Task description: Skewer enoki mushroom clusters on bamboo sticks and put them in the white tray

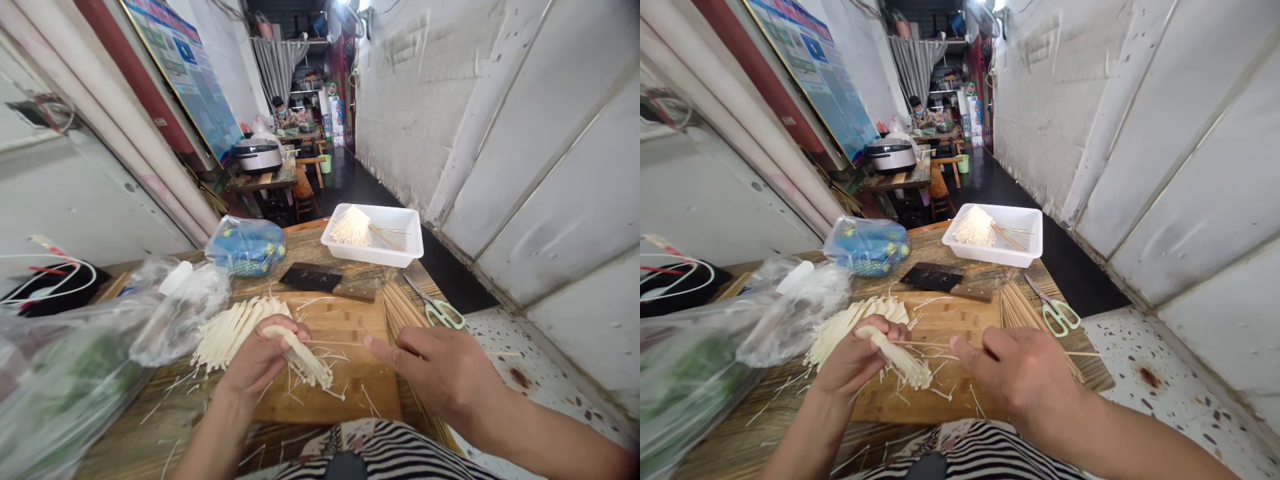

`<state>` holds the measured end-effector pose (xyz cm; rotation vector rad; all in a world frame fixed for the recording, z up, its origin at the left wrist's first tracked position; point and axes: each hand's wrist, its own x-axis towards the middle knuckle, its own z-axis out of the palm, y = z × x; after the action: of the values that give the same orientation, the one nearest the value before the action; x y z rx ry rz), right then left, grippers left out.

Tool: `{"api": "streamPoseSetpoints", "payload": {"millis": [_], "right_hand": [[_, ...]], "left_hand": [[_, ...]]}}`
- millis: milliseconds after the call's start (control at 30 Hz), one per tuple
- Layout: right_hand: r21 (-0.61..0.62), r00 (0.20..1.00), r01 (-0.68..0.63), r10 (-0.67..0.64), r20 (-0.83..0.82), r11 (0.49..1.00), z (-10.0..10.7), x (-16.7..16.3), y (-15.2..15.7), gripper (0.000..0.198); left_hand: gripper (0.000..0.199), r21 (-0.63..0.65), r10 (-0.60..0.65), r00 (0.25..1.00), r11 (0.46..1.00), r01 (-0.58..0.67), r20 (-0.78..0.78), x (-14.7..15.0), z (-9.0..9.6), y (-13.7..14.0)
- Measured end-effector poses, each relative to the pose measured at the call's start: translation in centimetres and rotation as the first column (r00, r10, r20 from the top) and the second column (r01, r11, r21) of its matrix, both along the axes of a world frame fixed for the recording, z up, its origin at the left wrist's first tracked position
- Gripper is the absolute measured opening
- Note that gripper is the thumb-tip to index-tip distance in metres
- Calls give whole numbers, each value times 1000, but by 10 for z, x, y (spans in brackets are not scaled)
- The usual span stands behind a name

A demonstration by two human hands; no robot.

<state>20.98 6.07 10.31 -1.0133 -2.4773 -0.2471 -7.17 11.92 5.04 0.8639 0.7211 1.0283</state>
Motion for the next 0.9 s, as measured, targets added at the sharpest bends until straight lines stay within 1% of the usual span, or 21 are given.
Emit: {"api": "streamPoseSetpoints", "payload": {"millis": [233,333,433,567,733,900], "right_hand": [[6,1000,14,-14,4,1000,0,1,-1,37],[11,1000,23,-23,13,1000,-1,4,-2,35],[49,999,35,-35,0,998,-3,7,-2,32],[64,999,33,-33,-4,997,-5,8,-1,33],[56,1000,19,-19,-2,998,-3,8,-1,32],[71,999,40,-41,16,997,-4,8,-3,34]], "left_hand": [[24,19,87,988,996,-85,-125,6,6,-3],[26,12,121,981,993,-120,-154,10,12,-5],[26,14,146,975,989,-146,-166,12,17,-6],[28,18,159,972,987,-158,-172,14,20,-7],[27,5,153,973,988,-154,-173,15,21,-7],[23,52,178,963,984,-171,-204,15,21,-9]]}}
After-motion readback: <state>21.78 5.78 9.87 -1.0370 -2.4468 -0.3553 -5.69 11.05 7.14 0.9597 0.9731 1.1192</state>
